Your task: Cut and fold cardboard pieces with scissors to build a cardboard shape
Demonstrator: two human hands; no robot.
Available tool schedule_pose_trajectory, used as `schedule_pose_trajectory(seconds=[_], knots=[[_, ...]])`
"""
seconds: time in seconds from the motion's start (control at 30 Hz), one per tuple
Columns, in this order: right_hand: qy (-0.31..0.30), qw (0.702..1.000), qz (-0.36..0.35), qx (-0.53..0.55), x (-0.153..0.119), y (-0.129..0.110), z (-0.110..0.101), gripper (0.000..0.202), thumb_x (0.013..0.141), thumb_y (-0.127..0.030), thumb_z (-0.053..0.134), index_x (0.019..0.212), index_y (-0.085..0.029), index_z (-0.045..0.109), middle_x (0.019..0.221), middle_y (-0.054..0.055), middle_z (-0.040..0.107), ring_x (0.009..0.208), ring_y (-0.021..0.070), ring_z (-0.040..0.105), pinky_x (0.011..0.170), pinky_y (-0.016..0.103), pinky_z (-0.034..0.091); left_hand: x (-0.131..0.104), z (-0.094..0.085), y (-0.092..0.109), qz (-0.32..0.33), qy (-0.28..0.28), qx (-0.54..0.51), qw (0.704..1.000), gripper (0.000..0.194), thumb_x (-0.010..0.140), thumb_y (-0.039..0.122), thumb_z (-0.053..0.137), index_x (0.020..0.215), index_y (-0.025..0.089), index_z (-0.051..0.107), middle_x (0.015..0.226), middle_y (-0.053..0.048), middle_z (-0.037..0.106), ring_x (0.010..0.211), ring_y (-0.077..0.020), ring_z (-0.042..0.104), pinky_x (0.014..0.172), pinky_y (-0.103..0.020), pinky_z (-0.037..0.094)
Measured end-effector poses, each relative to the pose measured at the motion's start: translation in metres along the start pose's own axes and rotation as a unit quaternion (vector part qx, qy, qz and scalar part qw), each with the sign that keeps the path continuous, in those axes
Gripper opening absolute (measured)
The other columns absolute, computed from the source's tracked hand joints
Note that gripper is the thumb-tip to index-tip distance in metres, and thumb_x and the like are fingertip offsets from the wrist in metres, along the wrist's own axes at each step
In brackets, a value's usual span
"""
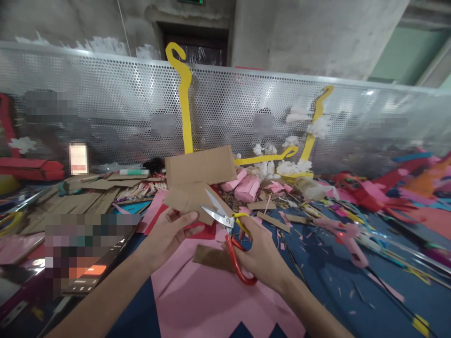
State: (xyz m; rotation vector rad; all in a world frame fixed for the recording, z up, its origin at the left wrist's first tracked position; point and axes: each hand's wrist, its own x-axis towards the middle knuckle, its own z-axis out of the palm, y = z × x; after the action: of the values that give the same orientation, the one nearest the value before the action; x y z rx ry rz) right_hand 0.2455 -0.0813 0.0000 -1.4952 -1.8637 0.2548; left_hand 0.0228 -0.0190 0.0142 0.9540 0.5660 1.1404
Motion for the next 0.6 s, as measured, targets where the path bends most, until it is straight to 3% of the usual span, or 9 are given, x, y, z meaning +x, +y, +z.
schedule_pose_trajectory(seconds=[0.13,0.2,0.33,0.43,0.6], knots=[[-0.04,0.994,0.037,0.098,-0.001,-0.001,0.005,0.025,0.082,-0.039,0.07,0.09,-0.021,0.053,0.079,-0.001,0.056,0.071,0.0174,0.052,0.064,0.028,0.042,-0.003,0.002,-0.005,-0.001,-0.025,0.071,0.997,0.016,0.076,0.029,0.081,0.082,0.015,0.074,0.076,-0.004,0.071,0.067,-0.0131,0.064,0.065,-0.026,0.055],[-0.061,0.981,0.049,0.178,-0.002,-0.002,0.007,0.027,0.084,-0.04,0.069,0.097,-0.021,0.055,0.084,0.0,0.058,0.076,0.018,0.055,0.069,0.029,0.046,-0.002,0.005,-0.008,0.02,0.007,0.059,0.998,0.016,0.075,0.03,0.082,0.076,0.016,0.073,0.072,-0.002,0.07,0.064,-0.0116,0.062,0.064,-0.024,0.055],[-0.109,0.949,0.053,0.292,-0.003,-0.008,0.011,0.028,0.085,-0.04,0.069,0.102,-0.022,0.054,0.088,-0.001,0.057,0.08,0.0173,0.056,0.074,0.028,0.048,0.0,0.012,-0.013,0.039,0.099,-0.045,0.993,0.023,0.068,0.028,0.086,0.085,0.018,0.073,0.085,0.0,0.074,0.073,-0.0129,0.068,0.076,-0.027,0.059],[-0.13,0.943,0.056,0.3,-0.006,-0.012,0.015,0.031,0.083,-0.04,0.072,0.102,-0.022,0.054,0.089,0.0,0.057,0.082,0.0175,0.056,0.074,0.027,0.049,0.0,0.014,-0.015,0.038,0.128,-0.101,0.986,0.026,0.066,0.026,0.087,0.087,0.017,0.073,0.088,0.0,0.076,0.079,-0.0138,0.07,0.084,-0.029,0.059],[-0.13,0.947,0.068,0.285,-0.01,-0.013,0.028,0.031,0.082,-0.034,0.074,0.102,-0.021,0.054,0.09,0.0,0.057,0.082,0.0174,0.057,0.077,0.028,0.05,-0.002,0.018,-0.015,0.05,0.113,-0.136,0.983,0.024,0.066,0.022,0.087,0.085,0.018,0.073,0.089,0.0,0.075,0.084,-0.0142,0.07,0.084,-0.028,0.059]])
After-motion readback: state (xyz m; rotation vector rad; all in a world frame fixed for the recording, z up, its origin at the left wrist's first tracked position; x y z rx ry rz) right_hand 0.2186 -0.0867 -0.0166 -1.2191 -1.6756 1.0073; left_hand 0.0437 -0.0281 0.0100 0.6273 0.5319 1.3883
